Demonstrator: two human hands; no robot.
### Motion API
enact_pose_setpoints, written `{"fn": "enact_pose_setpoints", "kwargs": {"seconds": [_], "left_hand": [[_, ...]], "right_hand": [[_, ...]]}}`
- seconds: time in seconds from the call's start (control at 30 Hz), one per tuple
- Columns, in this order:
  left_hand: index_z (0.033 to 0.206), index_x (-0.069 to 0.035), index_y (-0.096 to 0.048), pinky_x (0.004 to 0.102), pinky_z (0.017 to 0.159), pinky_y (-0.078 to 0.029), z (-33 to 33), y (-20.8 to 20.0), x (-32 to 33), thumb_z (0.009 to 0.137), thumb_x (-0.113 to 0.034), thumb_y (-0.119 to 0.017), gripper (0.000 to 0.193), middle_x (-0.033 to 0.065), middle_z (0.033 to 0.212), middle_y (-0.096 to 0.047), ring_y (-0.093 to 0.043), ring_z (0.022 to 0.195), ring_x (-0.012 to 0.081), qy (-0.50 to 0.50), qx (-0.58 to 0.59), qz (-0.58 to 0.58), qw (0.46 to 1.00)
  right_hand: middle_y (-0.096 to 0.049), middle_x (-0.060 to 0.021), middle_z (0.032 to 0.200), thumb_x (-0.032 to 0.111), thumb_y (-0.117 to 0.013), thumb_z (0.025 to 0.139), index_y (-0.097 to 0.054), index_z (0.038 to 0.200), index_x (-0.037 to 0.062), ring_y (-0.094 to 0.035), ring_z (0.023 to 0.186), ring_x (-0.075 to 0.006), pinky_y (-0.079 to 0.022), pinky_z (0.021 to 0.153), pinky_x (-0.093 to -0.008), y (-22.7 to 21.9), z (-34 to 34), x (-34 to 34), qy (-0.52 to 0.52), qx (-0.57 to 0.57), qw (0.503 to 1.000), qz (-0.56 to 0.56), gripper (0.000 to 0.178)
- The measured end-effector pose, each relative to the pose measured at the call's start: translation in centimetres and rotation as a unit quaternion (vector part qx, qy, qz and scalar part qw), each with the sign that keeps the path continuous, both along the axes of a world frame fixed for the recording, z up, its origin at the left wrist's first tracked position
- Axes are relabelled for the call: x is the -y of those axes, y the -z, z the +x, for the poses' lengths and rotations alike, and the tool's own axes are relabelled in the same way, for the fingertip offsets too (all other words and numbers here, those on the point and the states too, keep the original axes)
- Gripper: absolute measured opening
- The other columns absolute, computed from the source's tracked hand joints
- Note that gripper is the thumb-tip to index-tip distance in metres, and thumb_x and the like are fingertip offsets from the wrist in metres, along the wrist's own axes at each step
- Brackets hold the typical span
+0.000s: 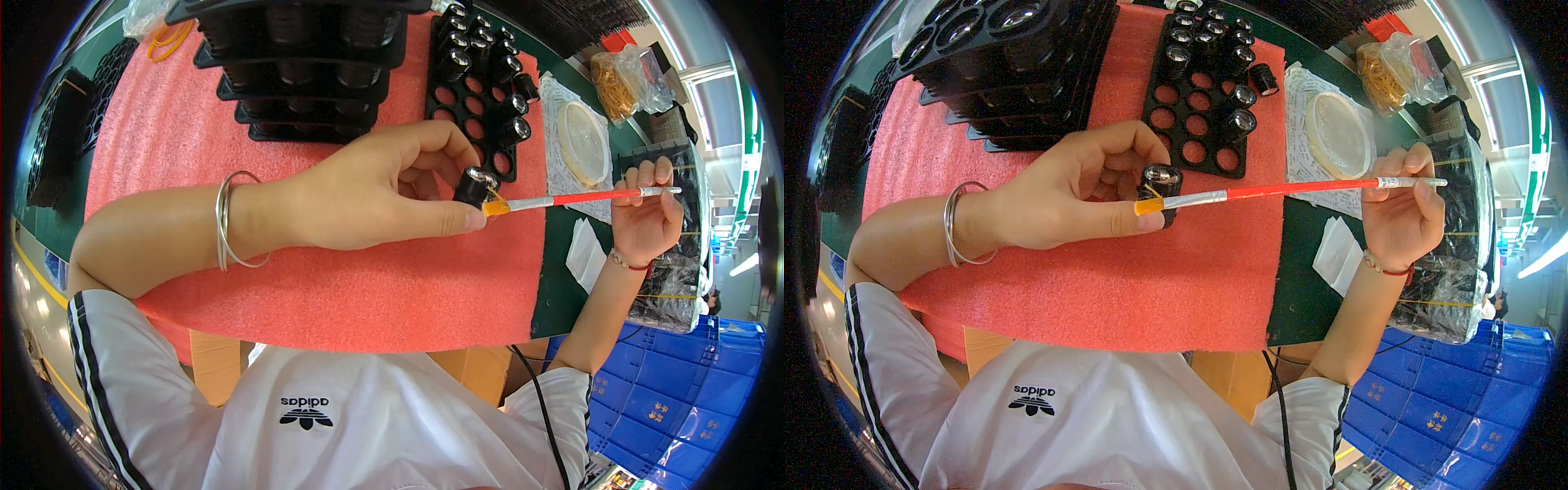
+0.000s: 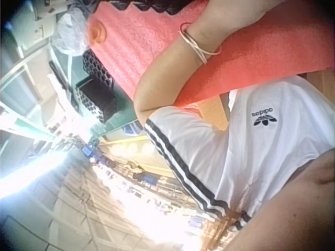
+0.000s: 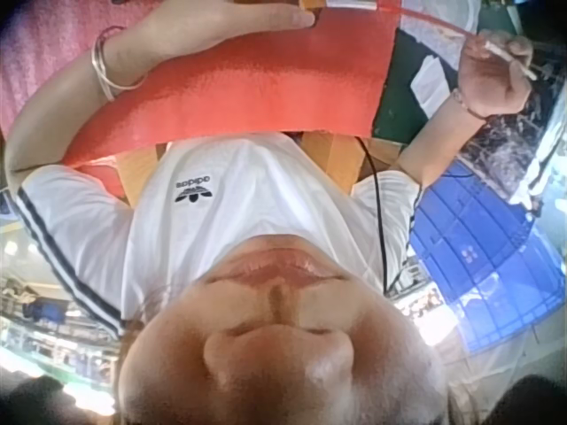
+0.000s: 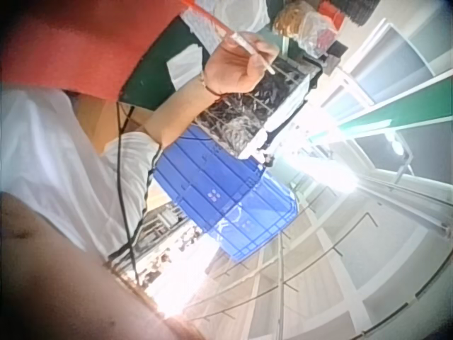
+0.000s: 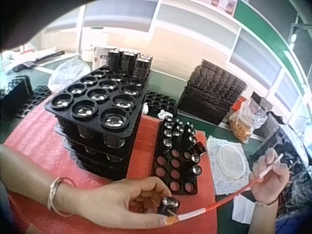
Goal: Apply adhesive or sealant to cylindrical light components using a brush and organize them into a tray.
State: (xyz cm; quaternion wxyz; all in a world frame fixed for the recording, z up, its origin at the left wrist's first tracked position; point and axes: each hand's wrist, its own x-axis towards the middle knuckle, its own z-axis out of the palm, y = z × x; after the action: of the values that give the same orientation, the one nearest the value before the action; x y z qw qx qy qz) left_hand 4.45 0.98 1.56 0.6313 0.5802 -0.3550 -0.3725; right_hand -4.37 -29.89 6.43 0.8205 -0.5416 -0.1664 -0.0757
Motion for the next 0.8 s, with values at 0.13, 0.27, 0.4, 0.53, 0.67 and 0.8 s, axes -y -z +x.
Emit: {"fn": "enact_pose_setpoints", "kwargs": {"seconds": [0.13, 0.27, 0.4, 0.53, 0.67, 0.8], "left_hand": [[0.1, -0.006, -0.044, 0.019, 0.069, -0.041, -0.05, 0.16, 0.04, 0.079, -0.013, -0.066, 0.031, -0.0024, 0.089, -0.053, -0.049, 0.078, 0.0031, 0.003, 0.002, -0.004, 1.0], [0.1, -0.006, -0.045, 0.0183, 0.069, -0.041, -0.02, 0.08, 0.0, 0.078, -0.013, -0.067, 0.031, -0.0026, 0.089, -0.053, -0.049, 0.079, 0.0029, 0.005, 0.006, 0.007, 1.0], [0.099, -0.006, -0.045, 0.0184, 0.068, -0.041, 0.0, -0.12, -0.04, 0.078, -0.013, -0.067, 0.031, -0.0024, 0.088, -0.053, -0.05, 0.079, 0.0033, 0.009, 0.02, 0.015, 1.0], [0.099, -0.006, -0.045, 0.0187, 0.068, -0.041, -0.02, -0.04, -0.05, 0.078, -0.013, -0.066, 0.031, -0.002, 0.088, -0.054, -0.05, 0.079, 0.0038, 0.014, 0.026, 0.006, 1.0], [0.099, -0.006, -0.045, 0.0188, 0.068, -0.041, -0.11, 0.18, -0.08, 0.078, -0.013, -0.066, 0.03, -0.0016, 0.089, -0.054, -0.051, 0.079, 0.0042, 0.017, 0.019, -0.001, 1.0], [0.099, -0.006, -0.045, 0.019, 0.069, -0.041, -0.16, 0.21, -0.03, 0.079, -0.013, -0.066, 0.03, -0.0016, 0.089, -0.055, -0.051, 0.079, 0.0044, 0.023, 0.021, -0.004, 0.999]], "right_hand": [[-0.055, -0.0139, 0.084, 0.014, -0.05, 0.082, -0.045, 0.094, 0.0032, -0.052, 0.073, -0.0185, -0.045, 0.067, -0.0266, 0.0, -0.02, 0.0, 0.002, -0.001, 1.0, 0.001, 0.017], [-0.055, -0.0143, 0.083, 0.014, -0.051, 0.082, -0.046, 0.094, 0.0031, -0.052, 0.073, -0.0184, -0.045, 0.067, -0.0266, 0.01, 0.01, 0.11, -0.002, -0.001, 1.0, -0.001, 0.017], [-0.055, -0.0145, 0.083, 0.014, -0.051, 0.082, -0.046, 0.094, 0.003, -0.052, 0.073, -0.0183, -0.045, 0.066, -0.0267, -0.02, -0.01, 0.06, 0.0, -0.002, 1.0, -0.001, 0.017], [-0.055, -0.0144, 0.083, 0.014, -0.051, 0.082, -0.046, 0.094, 0.003, -0.052, 0.073, -0.0183, -0.045, 0.066, -0.0265, -0.02, -0.01, 0.07, -0.001, 0.0, 1.0, -0.001, 0.017], [-0.055, -0.0143, 0.083, 0.015, -0.052, 0.081, -0.046, 0.094, 0.003, -0.052, 0.072, -0.0184, -0.045, 0.066, -0.0267, 0.0, 0.05, -0.03, 0.001, 0.0, 1.0, -0.011, 0.018], [-0.055, -0.0141, 0.083, 0.016, -0.052, 0.081, -0.046, 0.093, 0.003, -0.051, 0.071, -0.0184, -0.044, 0.064, -0.0271, 0.02, 0.02, -0.01, 0.009, -0.004, 1.0, -0.01, 0.019]]}}
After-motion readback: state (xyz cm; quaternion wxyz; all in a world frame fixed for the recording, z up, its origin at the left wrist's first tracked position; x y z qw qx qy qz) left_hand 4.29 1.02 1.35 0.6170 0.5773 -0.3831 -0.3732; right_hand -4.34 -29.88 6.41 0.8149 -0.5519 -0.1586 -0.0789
